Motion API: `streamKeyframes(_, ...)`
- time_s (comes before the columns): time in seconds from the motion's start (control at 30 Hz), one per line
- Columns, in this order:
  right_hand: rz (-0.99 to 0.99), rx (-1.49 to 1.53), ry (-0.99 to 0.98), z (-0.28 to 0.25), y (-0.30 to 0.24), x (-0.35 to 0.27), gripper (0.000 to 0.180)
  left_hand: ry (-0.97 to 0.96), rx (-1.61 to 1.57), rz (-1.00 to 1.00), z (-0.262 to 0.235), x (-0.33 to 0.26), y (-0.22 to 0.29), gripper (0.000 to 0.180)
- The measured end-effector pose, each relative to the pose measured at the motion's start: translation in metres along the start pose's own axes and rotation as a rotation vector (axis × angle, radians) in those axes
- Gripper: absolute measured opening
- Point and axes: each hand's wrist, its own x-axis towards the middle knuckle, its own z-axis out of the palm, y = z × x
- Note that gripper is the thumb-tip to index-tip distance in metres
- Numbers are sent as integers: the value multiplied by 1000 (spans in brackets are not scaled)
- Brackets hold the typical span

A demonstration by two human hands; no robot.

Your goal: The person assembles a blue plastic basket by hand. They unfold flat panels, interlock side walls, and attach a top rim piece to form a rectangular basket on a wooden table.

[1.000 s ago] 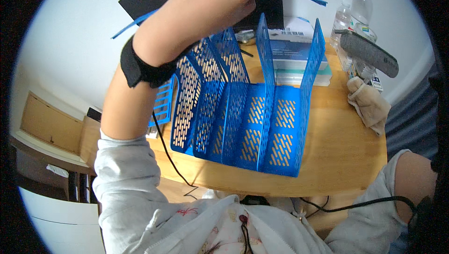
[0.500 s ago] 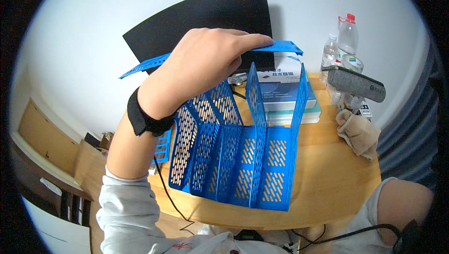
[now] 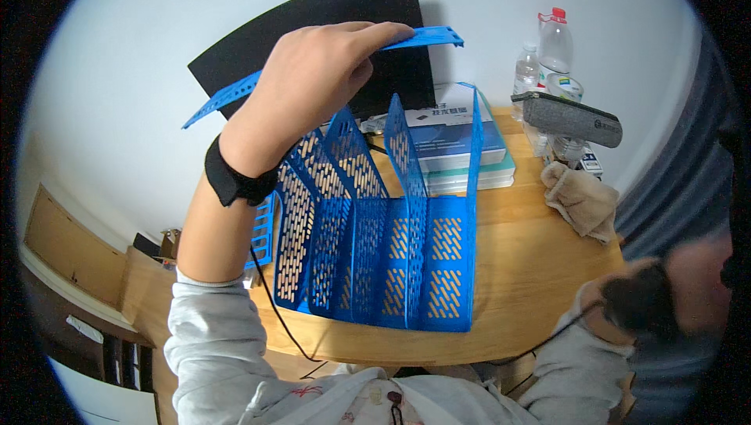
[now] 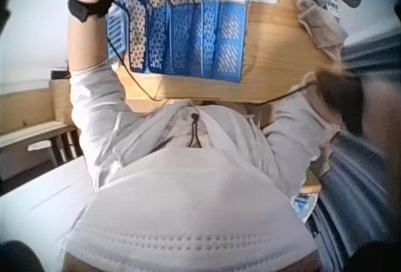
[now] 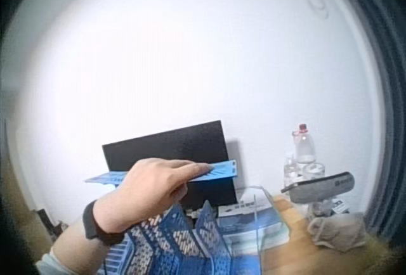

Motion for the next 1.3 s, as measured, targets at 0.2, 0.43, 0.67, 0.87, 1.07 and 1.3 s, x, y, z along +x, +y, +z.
streamKeyframes(0.2, 679, -20, -172, 21, 107, -56, 76, -33, -56, -56, 0, 3, 6, 44)
streamKeyframes(0.43, 677, -53, -454, 43, 138, -100, 105, -23, -93, 40, 4, 10, 11, 42)
streamKeyframes(0.67, 700, 48, -383, 57, 147, -109, 93, -127, -169, -21, 10, 19, 18, 40)
streamKeyframes(0.87, 630, 79, -270, 69, 154, -119, 90, -106, -372, -27, 10, 17, 17, 40)
streamKeyframes(1.07, 599, 24, -254, 70, 158, -123, 82, -180, -544, -72, 4, 5, 21, 39)
streamKeyframes(1.3, 590, -34, -230, 69, 162, -125, 79, -206, -580, -78, 5, -8, 23, 37)
